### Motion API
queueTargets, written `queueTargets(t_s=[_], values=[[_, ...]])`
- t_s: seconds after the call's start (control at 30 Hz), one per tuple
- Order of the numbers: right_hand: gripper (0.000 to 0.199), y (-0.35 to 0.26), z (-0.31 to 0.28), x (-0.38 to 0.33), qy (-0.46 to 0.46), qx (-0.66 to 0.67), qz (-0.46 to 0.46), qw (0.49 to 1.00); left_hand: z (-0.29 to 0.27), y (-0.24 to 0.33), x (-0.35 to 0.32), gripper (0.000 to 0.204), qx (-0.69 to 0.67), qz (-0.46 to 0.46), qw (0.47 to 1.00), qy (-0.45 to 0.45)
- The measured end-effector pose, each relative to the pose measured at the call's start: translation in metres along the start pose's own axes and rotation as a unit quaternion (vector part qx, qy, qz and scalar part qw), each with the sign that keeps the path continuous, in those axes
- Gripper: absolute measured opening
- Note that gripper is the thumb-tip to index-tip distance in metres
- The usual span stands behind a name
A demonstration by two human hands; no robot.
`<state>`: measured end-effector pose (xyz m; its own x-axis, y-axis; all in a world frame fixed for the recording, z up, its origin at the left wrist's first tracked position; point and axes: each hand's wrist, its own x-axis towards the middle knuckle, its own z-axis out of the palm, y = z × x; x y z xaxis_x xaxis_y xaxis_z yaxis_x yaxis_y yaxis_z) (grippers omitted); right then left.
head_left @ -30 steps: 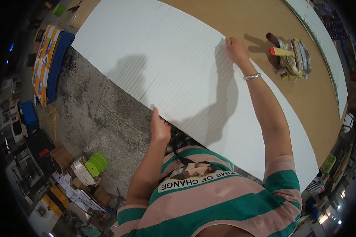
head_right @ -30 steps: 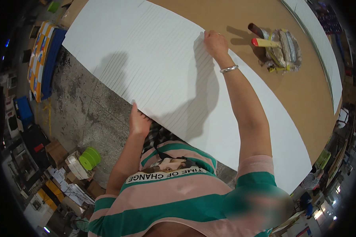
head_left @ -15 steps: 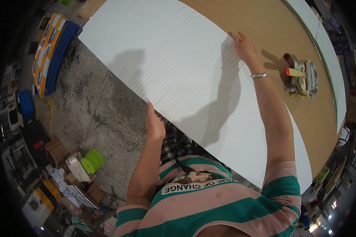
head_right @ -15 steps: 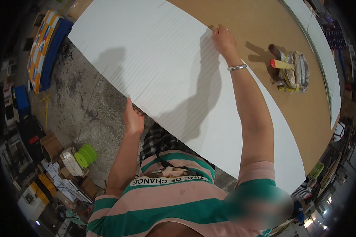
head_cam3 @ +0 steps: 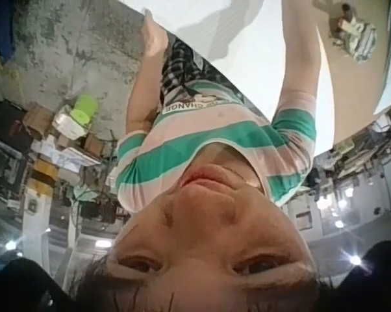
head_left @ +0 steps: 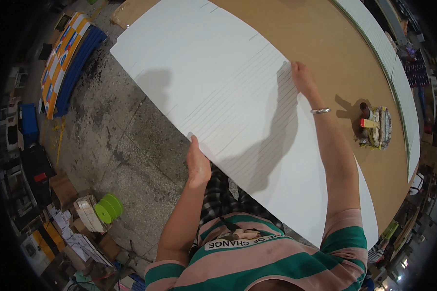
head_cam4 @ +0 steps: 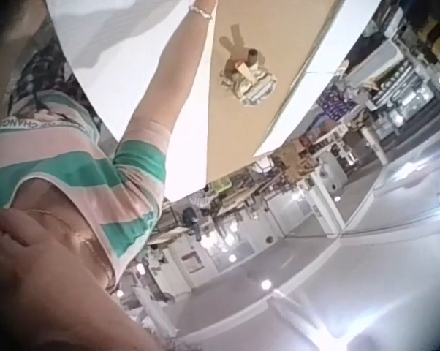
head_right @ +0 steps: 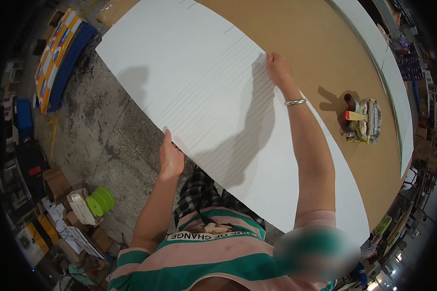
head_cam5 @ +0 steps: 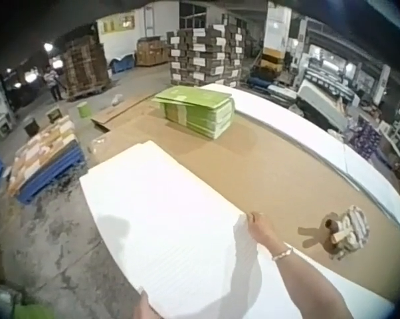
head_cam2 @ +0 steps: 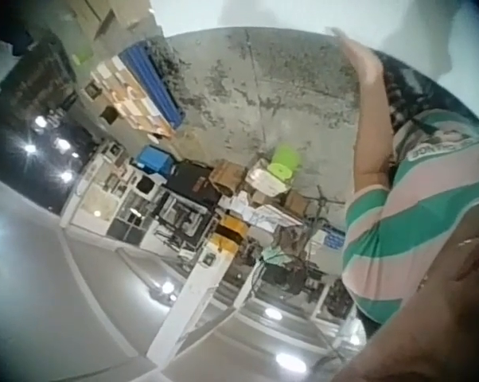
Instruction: Applying a white adhesive or liquid to a large ribbed white board using a wide brush.
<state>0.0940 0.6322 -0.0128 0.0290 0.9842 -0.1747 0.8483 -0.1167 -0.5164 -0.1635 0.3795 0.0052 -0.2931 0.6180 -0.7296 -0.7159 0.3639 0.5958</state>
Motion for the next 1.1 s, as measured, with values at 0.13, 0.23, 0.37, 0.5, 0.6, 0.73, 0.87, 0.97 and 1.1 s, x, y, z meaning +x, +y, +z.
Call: queueTargets(t_s=[0.13, 0.23, 0.37, 0.5, 0.6, 0.73, 0.87, 0.97, 1.1], values=[[0.037, -0.001, 0.023, -0.006, 0.065, -0.085, -0.042, 0.993, -0.006, -0.002, 0.006, 0.063, 0.093, -0.007, 0.996, -0.004], [0.035, -0.01, 0.026, -0.011, 0.097, -0.053, -0.019, 0.994, -0.012, 0.01, 0.004, 0.062, 0.037, -0.022, 0.999, -0.019], [0.034, 0.009, 0.025, -0.025, 0.221, -0.052, -0.111, 0.967, -0.035, 0.024, 0.021, 0.066, 0.241, 0.111, 0.96, 0.087], [0.028, 0.031, -0.014, -0.097, 0.235, 0.168, -0.074, 0.954, -0.046, 0.054, 0.021, 0.068, 0.263, 0.21, 0.926, 0.172], [0.027, 0.082, -0.066, -0.158, 0.248, 0.214, 0.072, 0.942, -0.038, 0.059, 0.019, 0.066, 0.296, 0.284, 0.903, 0.128], [0.042, 0.154, -0.11, -0.175, 0.416, 0.002, 0.04, 0.909, 0.007, 0.051, 0.016, 0.057, 0.388, 0.407, 0.827, 0.022], [0.054, 0.18, -0.148, -0.16, 0.414, -0.127, 0.073, 0.898, 0.086, 0.0, -0.006, 0.048, 0.438, 0.431, 0.784, -0.091], [0.051, 0.192, -0.156, -0.145, 0.36, -0.232, 0.033, 0.903, 0.149, -0.053, -0.013, 0.043, 0.474, 0.423, 0.719, -0.282], [0.039, 0.193, -0.162, -0.127, 0.32, -0.206, -0.024, 0.924, 0.237, -0.111, -0.007, 0.044, 0.496, 0.448, 0.628, -0.399]])
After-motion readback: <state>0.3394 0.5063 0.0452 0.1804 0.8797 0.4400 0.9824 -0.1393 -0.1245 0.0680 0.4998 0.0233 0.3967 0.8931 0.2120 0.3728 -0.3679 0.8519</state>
